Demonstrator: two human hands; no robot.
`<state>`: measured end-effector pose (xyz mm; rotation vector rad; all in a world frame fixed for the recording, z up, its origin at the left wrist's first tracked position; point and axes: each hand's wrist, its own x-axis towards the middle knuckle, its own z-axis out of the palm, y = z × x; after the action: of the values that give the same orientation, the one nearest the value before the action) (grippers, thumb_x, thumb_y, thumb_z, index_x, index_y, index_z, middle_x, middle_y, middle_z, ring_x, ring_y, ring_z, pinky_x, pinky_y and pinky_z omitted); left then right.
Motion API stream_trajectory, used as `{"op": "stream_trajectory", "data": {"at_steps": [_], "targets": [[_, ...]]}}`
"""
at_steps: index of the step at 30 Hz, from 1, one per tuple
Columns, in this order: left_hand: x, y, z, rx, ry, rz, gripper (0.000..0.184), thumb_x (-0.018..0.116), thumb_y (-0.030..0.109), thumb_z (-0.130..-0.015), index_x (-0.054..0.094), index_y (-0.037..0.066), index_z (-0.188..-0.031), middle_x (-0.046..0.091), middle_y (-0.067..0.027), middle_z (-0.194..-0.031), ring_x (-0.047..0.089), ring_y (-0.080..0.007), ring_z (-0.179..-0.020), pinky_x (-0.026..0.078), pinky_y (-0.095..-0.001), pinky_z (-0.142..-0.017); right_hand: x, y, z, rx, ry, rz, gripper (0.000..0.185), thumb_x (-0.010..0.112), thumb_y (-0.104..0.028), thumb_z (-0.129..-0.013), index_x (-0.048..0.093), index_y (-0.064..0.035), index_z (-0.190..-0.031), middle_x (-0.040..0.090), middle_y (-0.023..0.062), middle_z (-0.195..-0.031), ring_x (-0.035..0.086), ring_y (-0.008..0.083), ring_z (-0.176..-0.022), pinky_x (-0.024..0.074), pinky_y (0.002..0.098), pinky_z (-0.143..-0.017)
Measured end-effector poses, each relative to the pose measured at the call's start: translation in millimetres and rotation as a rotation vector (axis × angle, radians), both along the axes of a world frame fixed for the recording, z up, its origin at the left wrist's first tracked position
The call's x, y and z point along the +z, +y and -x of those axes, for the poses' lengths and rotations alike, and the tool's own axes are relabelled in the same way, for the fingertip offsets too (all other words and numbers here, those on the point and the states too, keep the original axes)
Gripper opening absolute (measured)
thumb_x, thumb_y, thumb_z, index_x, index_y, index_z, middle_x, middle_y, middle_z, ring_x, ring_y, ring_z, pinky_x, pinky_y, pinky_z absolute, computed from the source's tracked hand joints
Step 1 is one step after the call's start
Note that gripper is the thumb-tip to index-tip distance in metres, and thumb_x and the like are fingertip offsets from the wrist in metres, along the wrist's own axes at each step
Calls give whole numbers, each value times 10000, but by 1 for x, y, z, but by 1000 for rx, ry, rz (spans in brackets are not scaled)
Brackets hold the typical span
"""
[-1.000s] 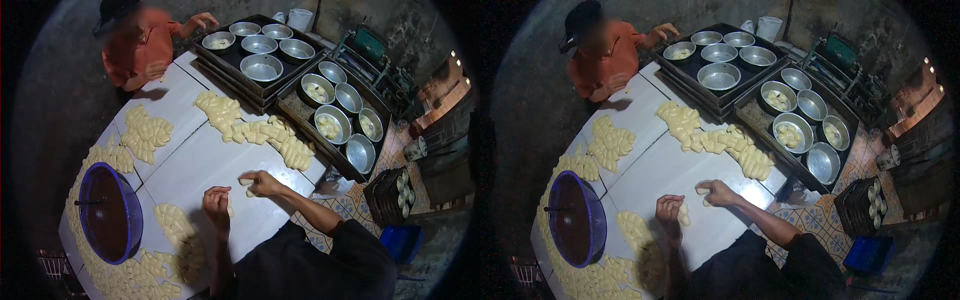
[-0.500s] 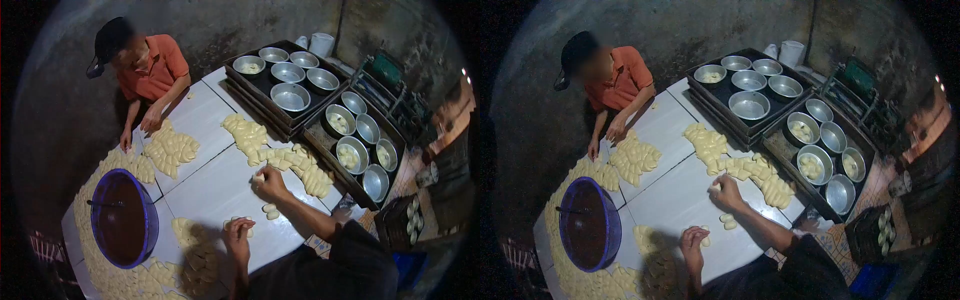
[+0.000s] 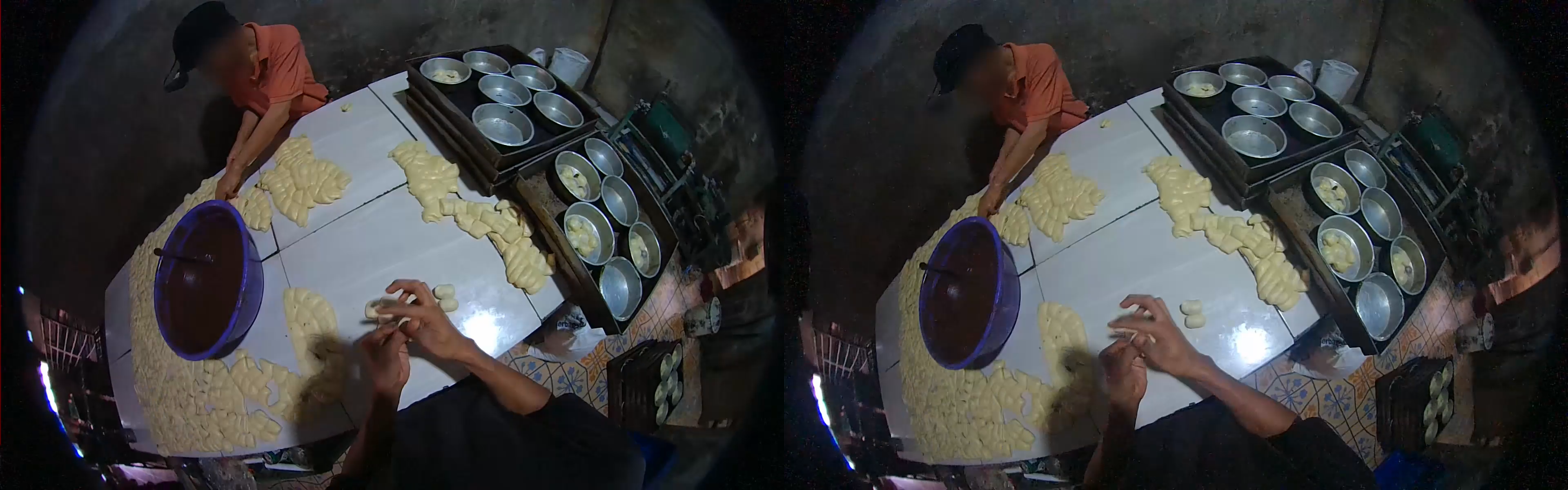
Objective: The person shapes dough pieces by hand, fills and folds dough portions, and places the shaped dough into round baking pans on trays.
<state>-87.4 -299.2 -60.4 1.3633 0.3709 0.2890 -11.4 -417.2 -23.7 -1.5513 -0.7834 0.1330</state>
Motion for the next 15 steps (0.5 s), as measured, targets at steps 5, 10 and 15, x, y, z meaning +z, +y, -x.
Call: {"op": "stream_trajectory", "data": {"at_steps": [5,10,15], "targets": [[31,22,16,-111,-125,1051,570,511,440,-935,449,13,-1308,495,-87,-1311,475,-235,-1219,393,-393,-1001,-30,36,10,241,122,-122,551,683,-310,-846,456,-88,-1297,424,110,-1362,342,286,-1270,315,424,-1067],[42,141,-32,-623,-668,1301,1169,346,841,-776,236,-138,-1406,303,-252,-1464,322,-345,-1339,227,-446,-1119,-58,49,-12,481,512,-106,1030,722,-533,-779,134,-98,-1505,219,91,-1476,333,221,-1283,386,309,-958],[44,344,-91,546,231,-428,875,206,661,-957,624,-94,-1103,645,-188,-1030,617,-217,-954,462,-339,-843,-85,59,-14,449,682,-265,898,753,-265,-812,176,-109,-1483,288,95,-1441,403,141,-1116,435,259,-838]]}}
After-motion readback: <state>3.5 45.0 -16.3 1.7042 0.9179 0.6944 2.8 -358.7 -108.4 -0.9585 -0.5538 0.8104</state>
